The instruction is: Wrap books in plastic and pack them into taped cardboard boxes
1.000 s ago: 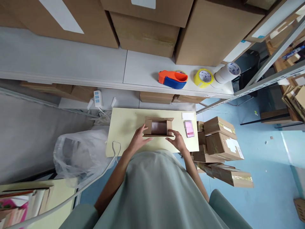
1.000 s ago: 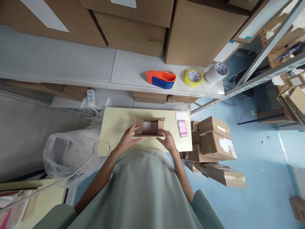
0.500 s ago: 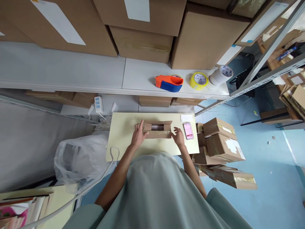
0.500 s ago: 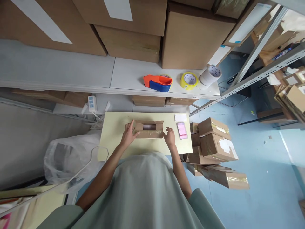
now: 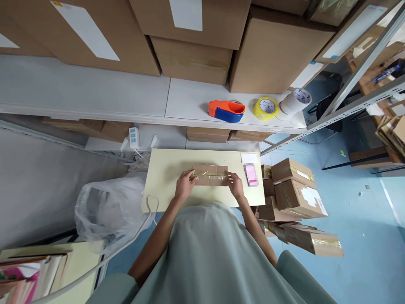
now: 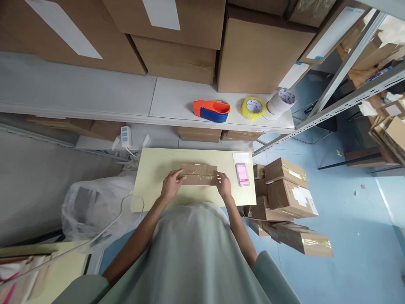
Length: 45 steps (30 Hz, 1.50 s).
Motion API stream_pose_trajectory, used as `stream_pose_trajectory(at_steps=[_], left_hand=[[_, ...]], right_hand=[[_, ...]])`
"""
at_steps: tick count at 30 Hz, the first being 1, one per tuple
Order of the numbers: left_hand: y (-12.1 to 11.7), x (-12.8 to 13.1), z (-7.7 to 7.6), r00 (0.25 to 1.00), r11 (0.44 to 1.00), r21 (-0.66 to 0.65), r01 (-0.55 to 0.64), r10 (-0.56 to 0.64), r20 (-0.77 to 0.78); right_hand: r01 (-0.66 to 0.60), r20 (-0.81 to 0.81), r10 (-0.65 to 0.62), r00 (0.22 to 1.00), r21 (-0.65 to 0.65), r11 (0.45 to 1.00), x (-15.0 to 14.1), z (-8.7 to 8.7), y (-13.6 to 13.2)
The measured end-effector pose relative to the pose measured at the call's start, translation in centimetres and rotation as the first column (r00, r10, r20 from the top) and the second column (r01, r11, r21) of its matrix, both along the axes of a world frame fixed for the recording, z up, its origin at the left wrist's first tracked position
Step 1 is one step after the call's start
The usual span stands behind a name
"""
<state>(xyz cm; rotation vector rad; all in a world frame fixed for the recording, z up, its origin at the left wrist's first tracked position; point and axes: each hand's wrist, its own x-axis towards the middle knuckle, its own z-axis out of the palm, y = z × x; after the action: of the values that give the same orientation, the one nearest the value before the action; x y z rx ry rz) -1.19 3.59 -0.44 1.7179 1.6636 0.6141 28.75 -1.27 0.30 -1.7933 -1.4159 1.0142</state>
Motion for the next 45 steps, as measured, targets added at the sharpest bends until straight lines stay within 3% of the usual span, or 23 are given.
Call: stream_pose_trajectory(at_steps=[7,15,20,28,32,38,42,45], left_hand=[[-1.5,0.8,0.6,0.999,0.998,-0.043,-0.049,0.049,0.016],[-1.4,2.3,1.1,0.983,0.993,-0.094,-0.071,0.053,-0.175],[-0.3,3.8,1.5,0.962,0.981,-0.127,-0.145,0.110,-0.249],[0.6,4.7,0.7,0.945,0.954,-0.190,-0.231,0.173,-0.278],[1.0,4.5,0.1,0.945,0.944,-0.204,-0.258,0.203,-0.255],[0.9,2.6,-1.2,0.960,0.924,-0.261,-0.279,0.271,-0.066],[1.0,1.3,-2.2,0.888,0.866,-0.392,-0.310,0.411,0.206],[1.1,1.0,-2.6,0.839,0.845,-0.432,-0.316,0.461,0.287]], right_hand=[[0.045,0.073,-0.042,0.996,-0.045,0.998,0.1,0.9,-0.9],[0.123,0.404,-0.022,0.914,-0.227,0.966,-3.0,0.9,0.5],[0.155,0.507,-0.056,0.860,-0.156,0.975,-6.1,0.1,1.3],[0.186,0.515,-0.084,0.853,-0.149,0.971,-6.4,-1.4,2.1],[0.191,0.452,-0.110,0.885,-0.138,0.972,-5.6,-1.8,2.2],[0.125,0.084,-0.119,0.989,-0.073,0.989,-2.3,-1.9,1.2],[0.149,-0.079,-0.152,0.985,-0.043,0.988,-1.4,-2.0,0.7],[0.168,-0.096,-0.172,0.981,-0.044,0.985,-1.4,-2.1,0.7]])
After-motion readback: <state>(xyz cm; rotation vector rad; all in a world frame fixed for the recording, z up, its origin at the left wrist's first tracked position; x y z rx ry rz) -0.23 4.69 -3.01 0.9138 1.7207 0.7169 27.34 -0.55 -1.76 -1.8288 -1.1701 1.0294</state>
